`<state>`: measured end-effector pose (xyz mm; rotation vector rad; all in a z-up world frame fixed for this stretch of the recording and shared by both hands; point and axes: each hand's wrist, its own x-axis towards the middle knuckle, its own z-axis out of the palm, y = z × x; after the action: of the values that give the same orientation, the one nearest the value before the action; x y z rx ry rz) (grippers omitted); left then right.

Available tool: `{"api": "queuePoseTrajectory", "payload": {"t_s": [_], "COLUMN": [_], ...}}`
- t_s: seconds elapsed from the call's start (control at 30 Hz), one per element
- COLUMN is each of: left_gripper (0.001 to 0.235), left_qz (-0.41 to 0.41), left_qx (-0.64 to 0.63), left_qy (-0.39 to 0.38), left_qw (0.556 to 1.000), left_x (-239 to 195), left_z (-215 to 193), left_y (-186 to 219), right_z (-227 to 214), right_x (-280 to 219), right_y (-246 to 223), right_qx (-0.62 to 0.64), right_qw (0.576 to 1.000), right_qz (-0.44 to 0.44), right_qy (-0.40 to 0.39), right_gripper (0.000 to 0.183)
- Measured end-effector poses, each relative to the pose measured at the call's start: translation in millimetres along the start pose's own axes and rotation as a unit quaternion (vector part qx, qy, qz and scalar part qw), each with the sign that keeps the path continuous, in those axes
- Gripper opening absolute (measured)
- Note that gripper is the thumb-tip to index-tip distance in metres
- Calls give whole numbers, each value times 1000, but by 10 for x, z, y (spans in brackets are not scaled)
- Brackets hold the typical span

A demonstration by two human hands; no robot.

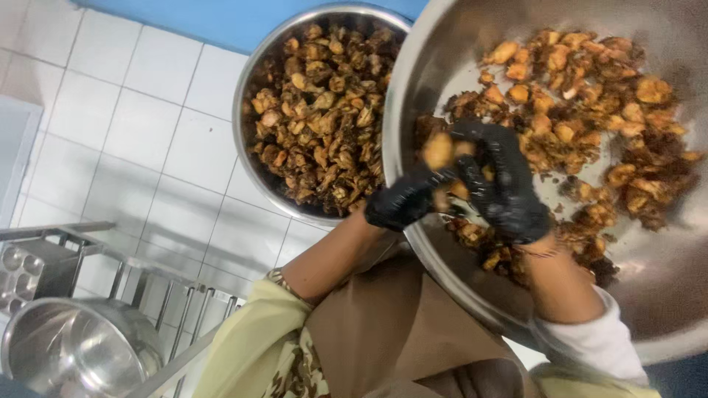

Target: The person transfers seasoned chicken pieces from a large stainless steel bowl to a smaller stainless steel bowl using gloved hands. The person repeatedly scoops handfuls of chicken and places them into the smaller bowl until the larger bowl is nearly empty.

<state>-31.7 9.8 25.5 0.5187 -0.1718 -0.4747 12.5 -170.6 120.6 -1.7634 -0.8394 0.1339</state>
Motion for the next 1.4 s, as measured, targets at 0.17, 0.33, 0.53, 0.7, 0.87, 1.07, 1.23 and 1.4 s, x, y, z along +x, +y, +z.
{"api": "queuePoseTrajectory", "payload": {"t_s": [0.17, 0.33, 0.53, 0.7, 0.87, 1.07, 1.23, 1.4], "left_gripper": [26, 16, 43, 51, 47, 30, 25, 27], "left_qz": [6, 316, 142, 75, 111, 144, 188, 159], "left_qx": [-137, 103, -62, 63, 169, 208, 236, 267], "left_qy": [162, 22, 557, 656, 563, 409, 282, 274], "left_qw": [977, 943, 816, 748, 801, 877, 911, 910], "left_x": [-561, -1226, -1731, -1571, -1181, -663, -417, -292], "left_z": [-654, -1618, -2516, -2665, -2172, -1093, -395, -125], "left_y": [232, 782, 900, 930, 892, 782, 719, 631], "right_z": [-226, -335, 49, -237, -657, -82, 352, 381], "right_x": [-38, -361, -763, -782, -826, -902, -1047, -1119], "right_y": [249, 1043, 1871, 2033, 2021, 2087, 2147, 2290], "right_qx": [118, -381, -415, -293, -184, -91, -405, -373], "right_qw": [991, 871, 892, 940, 843, 939, 843, 881], "right_qz": [60, 285, 176, 171, 486, 273, 324, 238], "right_qy": [26, -122, -7, -39, -144, -189, -146, -165], "right_gripper": [34, 41, 65, 43, 43, 32, 86, 52]}}
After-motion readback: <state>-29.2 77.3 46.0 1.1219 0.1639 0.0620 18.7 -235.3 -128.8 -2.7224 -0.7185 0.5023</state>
